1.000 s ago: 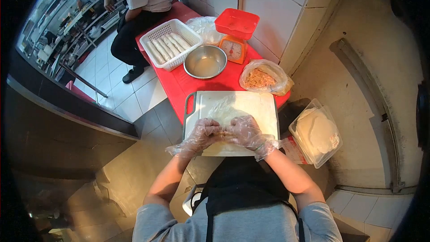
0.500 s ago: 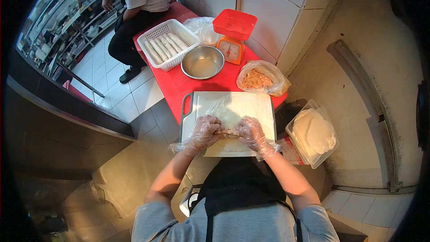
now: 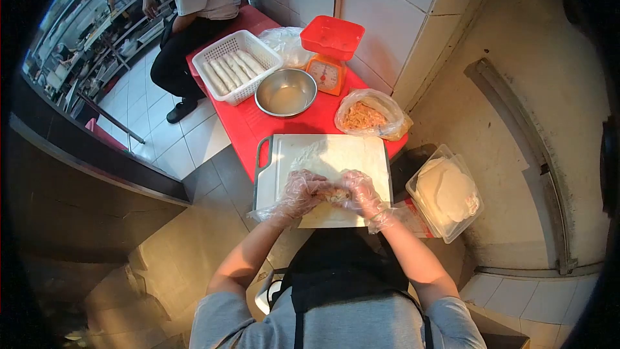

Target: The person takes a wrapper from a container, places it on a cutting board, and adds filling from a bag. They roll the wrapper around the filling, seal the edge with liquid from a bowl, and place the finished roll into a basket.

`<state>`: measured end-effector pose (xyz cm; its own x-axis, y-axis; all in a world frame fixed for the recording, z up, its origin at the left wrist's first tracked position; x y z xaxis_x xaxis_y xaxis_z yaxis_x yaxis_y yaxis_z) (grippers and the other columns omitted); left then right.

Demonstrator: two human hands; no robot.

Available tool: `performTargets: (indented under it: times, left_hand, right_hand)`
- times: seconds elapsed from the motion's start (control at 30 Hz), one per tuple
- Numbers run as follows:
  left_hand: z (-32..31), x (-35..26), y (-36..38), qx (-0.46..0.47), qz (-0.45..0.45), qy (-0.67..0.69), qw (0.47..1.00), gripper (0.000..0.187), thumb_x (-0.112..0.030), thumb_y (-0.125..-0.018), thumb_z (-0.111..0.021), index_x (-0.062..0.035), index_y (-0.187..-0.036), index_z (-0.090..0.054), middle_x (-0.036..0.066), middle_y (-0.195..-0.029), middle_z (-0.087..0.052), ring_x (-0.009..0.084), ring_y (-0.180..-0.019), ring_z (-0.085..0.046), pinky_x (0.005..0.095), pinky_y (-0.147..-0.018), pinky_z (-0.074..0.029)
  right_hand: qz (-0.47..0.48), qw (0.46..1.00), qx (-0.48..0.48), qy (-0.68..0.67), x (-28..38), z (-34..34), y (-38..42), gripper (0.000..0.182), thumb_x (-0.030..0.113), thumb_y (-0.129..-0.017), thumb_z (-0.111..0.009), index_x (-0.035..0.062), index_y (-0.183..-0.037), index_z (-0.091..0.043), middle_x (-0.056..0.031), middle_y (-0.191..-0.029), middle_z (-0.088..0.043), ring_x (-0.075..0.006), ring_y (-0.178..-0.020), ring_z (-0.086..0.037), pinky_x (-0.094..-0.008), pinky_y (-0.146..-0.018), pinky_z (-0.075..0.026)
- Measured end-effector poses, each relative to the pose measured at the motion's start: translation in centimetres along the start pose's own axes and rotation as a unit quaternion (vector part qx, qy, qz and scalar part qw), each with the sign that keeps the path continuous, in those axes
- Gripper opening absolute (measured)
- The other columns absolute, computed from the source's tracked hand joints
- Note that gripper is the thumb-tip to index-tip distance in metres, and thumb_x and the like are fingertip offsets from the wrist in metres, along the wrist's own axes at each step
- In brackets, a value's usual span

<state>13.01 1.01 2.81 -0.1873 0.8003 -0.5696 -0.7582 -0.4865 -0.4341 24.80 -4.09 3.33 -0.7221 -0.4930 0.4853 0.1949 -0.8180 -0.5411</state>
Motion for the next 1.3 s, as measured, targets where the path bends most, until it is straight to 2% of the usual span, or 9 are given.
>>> performTargets:
  times: [0.1,0.4,0.53,0.63,0.73,0.8,0.9,1.2,1.3]
  left_hand:
    - [-1.0,1.4,0.5,0.012,0.04,-0.018,0.999,0.032,-0.024,-0.071,-0.083,-0.0195,-0.102,-0.076,0.003,-0.099,-0.073,0.029,-0.093,-0.066,0.0449,-0.085,-0.047]
    - [-0.8,-0.6,-1.0,0.051,0.072,-0.048,0.995,0.034,-0.037,-0.071,-0.082,-0.0206,-0.1,-0.077,0.0,-0.099,-0.072,0.0262,-0.093,-0.064,0.0457,-0.083,-0.041]
    - [0.3,-1.9,-1.4,0.046,0.063,-0.063,0.995,0.025,-0.035,-0.072,-0.082,-0.0202,-0.092,-0.078,0.001,-0.094,-0.072,0.0258,-0.09,-0.065,0.0452,-0.081,-0.042]
    - [0.4,-2.4,-1.7,0.006,0.045,-0.057,0.997,0.021,-0.03,-0.07,-0.083,-0.0178,-0.087,-0.077,0.003,-0.09,-0.072,0.0264,-0.088,-0.066,0.0452,-0.08,-0.043]
    - [-1.4,-1.6,-1.4,0.033,0.049,-0.008,0.998,0.025,-0.025,-0.067,-0.084,-0.0159,-0.089,-0.076,0.005,-0.089,-0.072,0.0285,-0.087,-0.067,0.0462,-0.08,-0.043]
    - [-2.0,-1.8,-1.8,0.05,0.041,-0.035,0.997,0.021,-0.023,-0.068,-0.082,-0.0157,-0.087,-0.075,0.005,-0.09,-0.072,0.0293,-0.086,-0.067,0.0471,-0.079,-0.043]
    - [-0.4,-3.1,-2.2,-0.039,0.02,-0.039,0.998,0.019,-0.021,-0.068,-0.081,-0.0163,-0.086,-0.073,0.004,-0.088,-0.072,0.0284,-0.085,-0.067,0.0463,-0.078,-0.043]
    - [-1.6,-4.4,-3.1,0.014,-0.018,-0.081,0.996,0.019,-0.022,-0.072,-0.077,-0.0154,-0.089,-0.072,0.004,-0.096,-0.07,0.0282,-0.09,-0.063,0.046,-0.085,-0.042]
    - [-4.5,-2.5,-3.3,0.117,0.033,-0.084,0.989,0.02,-0.024,-0.072,-0.078,-0.0159,-0.089,-0.072,0.004,-0.101,-0.069,0.0285,-0.094,-0.062,0.046,-0.088,-0.041]
  right_hand:
    - [0.014,0.998,0.055,-0.004,-0.7,-0.7,0.6,0.043,0.015,-0.062,-0.084,0.0106,-0.103,-0.072,-0.0107,-0.096,-0.064,-0.0335,-0.093,-0.062,-0.0455,-0.082,-0.05]
    - [-0.044,0.998,0.033,0.006,-0.8,1.1,1.2,0.029,0.008,-0.068,-0.078,0.0085,-0.097,-0.073,-0.0102,-0.098,-0.065,-0.0336,-0.095,-0.061,-0.0453,-0.089,-0.047]
    - [-0.05,0.997,0.057,-0.026,-1.5,1.0,1.1,0.022,0.007,-0.072,-0.078,0.0055,-0.094,-0.072,-0.0099,-0.093,-0.065,-0.0326,-0.094,-0.062,-0.0443,-0.085,-0.049]
    - [-0.053,0.995,-0.003,-0.083,0.1,3.6,0.4,0.024,0.008,-0.071,-0.08,0.0046,-0.092,-0.071,-0.0104,-0.09,-0.066,-0.0319,-0.091,-0.063,-0.0417,-0.084,-0.051]
    - [-0.133,0.976,0.041,-0.167,-2.8,1.5,2.0,0.034,0.012,-0.067,-0.085,0.0046,-0.097,-0.071,-0.011,-0.093,-0.067,-0.0316,-0.091,-0.065,-0.0391,-0.085,-0.052]
    - [-0.131,0.983,0.032,-0.123,-3.0,1.8,2.1,0.034,0.011,-0.067,-0.085,0.0048,-0.098,-0.071,-0.0115,-0.094,-0.068,-0.0315,-0.091,-0.065,-0.0392,-0.085,-0.053]
    - [-0.094,0.993,0.018,-0.073,-1.5,2.7,1.0,0.032,0.009,-0.067,-0.084,0.0054,-0.097,-0.072,-0.0118,-0.094,-0.069,-0.0315,-0.09,-0.065,-0.0394,-0.083,-0.053]
    - [-0.048,0.999,0.015,0.017,-0.9,4.6,1.8,0.032,0.008,-0.068,-0.081,0.0065,-0.099,-0.074,-0.0123,-0.094,-0.068,-0.033,-0.089,-0.065,-0.0431,-0.081,-0.053]
    - [-0.062,0.998,0.017,0.017,-2.1,4.6,2.8,0.032,0.008,-0.068,-0.081,0.0058,-0.1,-0.074,-0.0124,-0.094,-0.068,-0.0332,-0.091,-0.065,-0.0428,-0.082,-0.053]
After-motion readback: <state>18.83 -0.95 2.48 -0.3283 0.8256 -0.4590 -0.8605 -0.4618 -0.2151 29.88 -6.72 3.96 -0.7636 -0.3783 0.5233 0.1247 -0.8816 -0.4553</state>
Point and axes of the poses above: each hand's wrist, its own y-axis away from the middle knuckle, its own z-axis out of the back of the hand, x = y × z, the point moved 10 cm from there along -y, towards the middle knuckle
